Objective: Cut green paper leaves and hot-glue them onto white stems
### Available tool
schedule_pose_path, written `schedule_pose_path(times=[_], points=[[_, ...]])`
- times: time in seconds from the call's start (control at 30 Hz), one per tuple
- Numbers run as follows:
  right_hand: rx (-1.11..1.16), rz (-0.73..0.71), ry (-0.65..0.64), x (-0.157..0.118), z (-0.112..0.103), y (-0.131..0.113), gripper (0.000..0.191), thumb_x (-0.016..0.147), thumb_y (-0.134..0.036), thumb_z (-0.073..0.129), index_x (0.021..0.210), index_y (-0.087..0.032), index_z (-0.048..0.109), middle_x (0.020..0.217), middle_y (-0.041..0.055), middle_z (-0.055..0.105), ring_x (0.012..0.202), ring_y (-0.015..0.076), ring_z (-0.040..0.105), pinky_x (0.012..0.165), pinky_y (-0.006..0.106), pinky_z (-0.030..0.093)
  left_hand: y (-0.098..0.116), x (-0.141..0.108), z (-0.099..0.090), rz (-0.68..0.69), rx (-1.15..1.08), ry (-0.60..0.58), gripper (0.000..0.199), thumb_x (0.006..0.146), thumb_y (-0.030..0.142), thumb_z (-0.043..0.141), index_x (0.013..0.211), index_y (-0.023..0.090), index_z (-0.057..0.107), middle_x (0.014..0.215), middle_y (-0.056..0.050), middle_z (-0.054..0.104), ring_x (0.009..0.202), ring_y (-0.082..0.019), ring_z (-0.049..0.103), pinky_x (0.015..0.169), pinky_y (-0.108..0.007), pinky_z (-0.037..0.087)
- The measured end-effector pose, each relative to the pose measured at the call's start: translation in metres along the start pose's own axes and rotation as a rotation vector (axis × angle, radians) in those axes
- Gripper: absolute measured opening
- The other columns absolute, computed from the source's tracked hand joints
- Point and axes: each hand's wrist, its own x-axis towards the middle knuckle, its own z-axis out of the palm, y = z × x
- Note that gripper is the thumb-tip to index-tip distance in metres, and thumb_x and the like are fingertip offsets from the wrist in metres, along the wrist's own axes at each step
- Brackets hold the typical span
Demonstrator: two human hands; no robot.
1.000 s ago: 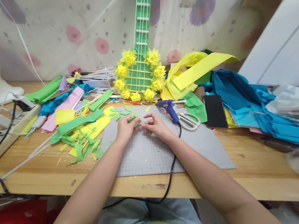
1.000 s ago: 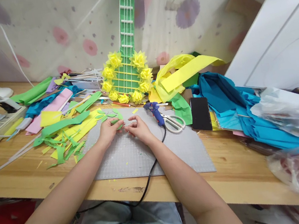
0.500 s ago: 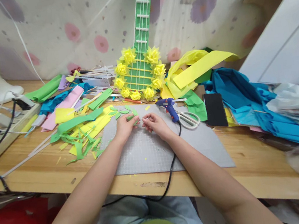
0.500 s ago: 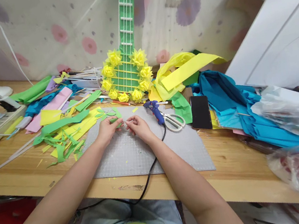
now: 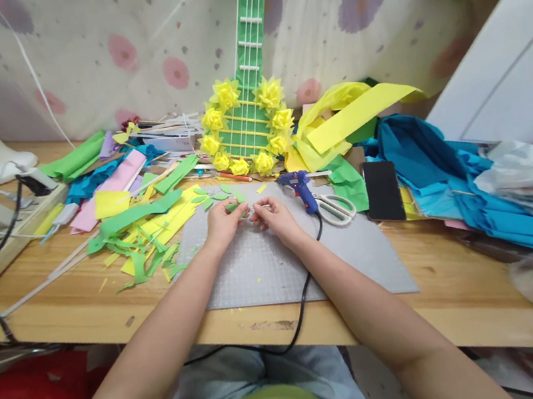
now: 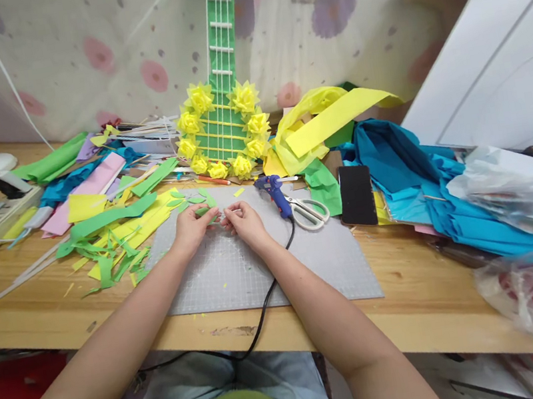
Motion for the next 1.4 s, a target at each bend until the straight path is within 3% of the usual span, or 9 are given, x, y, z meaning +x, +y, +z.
schedule_pose_path(times=[0.5,1.0,1.27,1.4], points=[[0.109,-0.001,-0.043,0.002,-0.003,0.002,0.010,0.074,-0.021,0.056,0.071,-0.017,0.047,0.059,-0.0038,0.060,0.049,0.0049,0.052,0.048,0.017,0.041,0.006,-0.003,0.001,-0.077,-0.061,0.006,0.036,0.053,0.043,0.073,0.068,0.013,0.059,0.064,-0.003,0.064,0.063,-0.017,0.063,0.044,-0.020,0.044],[0.004,-0.072,-0.001,0.007,0.001,0.008,0.007,0.074,-0.020,0.052,0.070,-0.019,0.046,0.052,-0.0075,0.051,0.045,0.0049,0.046,0.046,0.018,0.039,0.014,-0.007,0.001,-0.098,-0.077,0.014,0.030,0.056,0.037,0.072,0.066,0.011,0.060,0.063,-0.005,0.064,0.061,-0.015,0.062,0.046,-0.021,0.045],[0.072,-0.140,-0.142,0.000,-0.003,0.002,0.020,0.068,-0.030,0.060,0.077,-0.019,0.046,0.061,-0.0057,0.056,0.052,0.0060,0.050,0.050,0.019,0.040,0.011,-0.006,0.000,-0.103,-0.098,0.045,0.030,0.057,0.035,0.072,0.072,0.012,0.060,0.067,-0.004,0.065,0.060,-0.014,0.062,0.047,-0.021,0.046],[0.085,-0.130,-0.121,0.000,-0.003,0.003,0.022,0.067,-0.032,0.062,0.076,-0.019,0.046,0.061,-0.0053,0.057,0.052,0.0058,0.050,0.051,0.020,0.041,0.011,-0.006,0.001,-0.106,-0.114,0.044,0.028,0.058,0.033,0.071,0.073,0.012,0.059,0.067,-0.003,0.065,0.060,-0.014,0.062,0.047,-0.020,0.046]])
